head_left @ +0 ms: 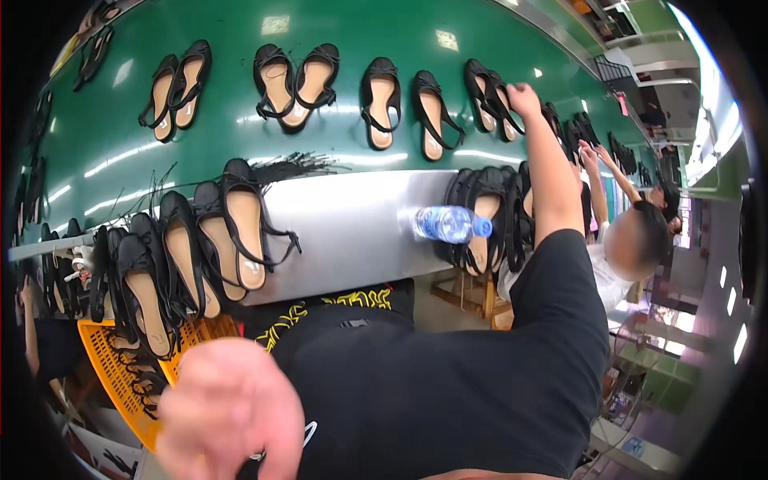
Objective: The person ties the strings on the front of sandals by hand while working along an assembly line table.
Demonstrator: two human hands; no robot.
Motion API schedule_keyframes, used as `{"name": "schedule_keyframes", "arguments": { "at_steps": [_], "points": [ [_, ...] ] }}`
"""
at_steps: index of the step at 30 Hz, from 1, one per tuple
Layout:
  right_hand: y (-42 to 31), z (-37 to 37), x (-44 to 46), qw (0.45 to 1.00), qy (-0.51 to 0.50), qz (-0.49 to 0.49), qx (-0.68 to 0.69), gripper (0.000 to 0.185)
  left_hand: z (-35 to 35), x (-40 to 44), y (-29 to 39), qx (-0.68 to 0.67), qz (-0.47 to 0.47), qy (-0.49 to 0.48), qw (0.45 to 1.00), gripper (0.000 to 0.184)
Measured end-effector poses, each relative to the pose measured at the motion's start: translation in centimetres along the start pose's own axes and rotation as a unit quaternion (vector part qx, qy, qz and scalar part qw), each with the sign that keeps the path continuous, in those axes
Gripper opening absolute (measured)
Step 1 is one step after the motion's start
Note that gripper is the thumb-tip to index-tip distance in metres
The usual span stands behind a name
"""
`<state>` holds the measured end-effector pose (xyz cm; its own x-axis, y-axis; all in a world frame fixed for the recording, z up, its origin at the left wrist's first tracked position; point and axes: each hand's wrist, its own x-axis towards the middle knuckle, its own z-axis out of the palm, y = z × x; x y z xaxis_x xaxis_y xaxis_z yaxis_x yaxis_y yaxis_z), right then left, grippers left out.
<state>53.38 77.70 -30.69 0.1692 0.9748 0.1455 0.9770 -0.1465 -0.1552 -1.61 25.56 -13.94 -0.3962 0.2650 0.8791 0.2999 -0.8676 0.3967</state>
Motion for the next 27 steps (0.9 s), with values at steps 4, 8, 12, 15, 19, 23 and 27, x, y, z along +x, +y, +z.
{"name": "schedule_keyframes", "arguments": {
  "at_steps": [4, 8, 12, 15, 19, 23, 27],
  "points": [
    [2.5, 7.0, 2.8, 0.974, -0.207, 0.059, -0.072, 0.079, 0.3, -8.3, -4.6, 0.036, -0.147, -0.048, 0.987, 0.037],
    [1.8, 7.6, 1.9, 0.975, -0.188, -0.007, -0.118, 0.067, -2.1, -13.5, -4.2, 0.083, -0.244, -0.174, 0.95, 0.034],
    [0.3, 3.2, 0.8, 0.99, -0.129, 0.03, 0.052, 0.046, -1.7, -14.3, -4.3, 0.066, -0.337, -0.258, 0.903, 0.025],
    [-4.5, -4.9, -4.8, 0.987, -0.075, 0.023, 0.142, 0.035, -1.4, -13.5, -4.6, 0.058, -0.321, -0.307, 0.894, 0.031],
    [-13.6, -18.0, -17.9, 0.948, -0.145, 0.021, 0.282, 0.028, -1.1, -13.7, -4.3, 0.066, -0.361, -0.303, 0.879, 0.036],
    [-19.2, -23.8, -31.3, 0.953, -0.104, -0.12, 0.258, 0.029, -1.1, -14.0, -3.4, 0.047, -0.37, -0.309, 0.875, 0.046],
    [-23.8, -22.4, -44.1, 0.962, 0.039, -0.206, 0.174, 0.024, 0.2, -14.2, -2.2, 0.015, -0.351, -0.273, 0.895, 0.077]
  ]
}}
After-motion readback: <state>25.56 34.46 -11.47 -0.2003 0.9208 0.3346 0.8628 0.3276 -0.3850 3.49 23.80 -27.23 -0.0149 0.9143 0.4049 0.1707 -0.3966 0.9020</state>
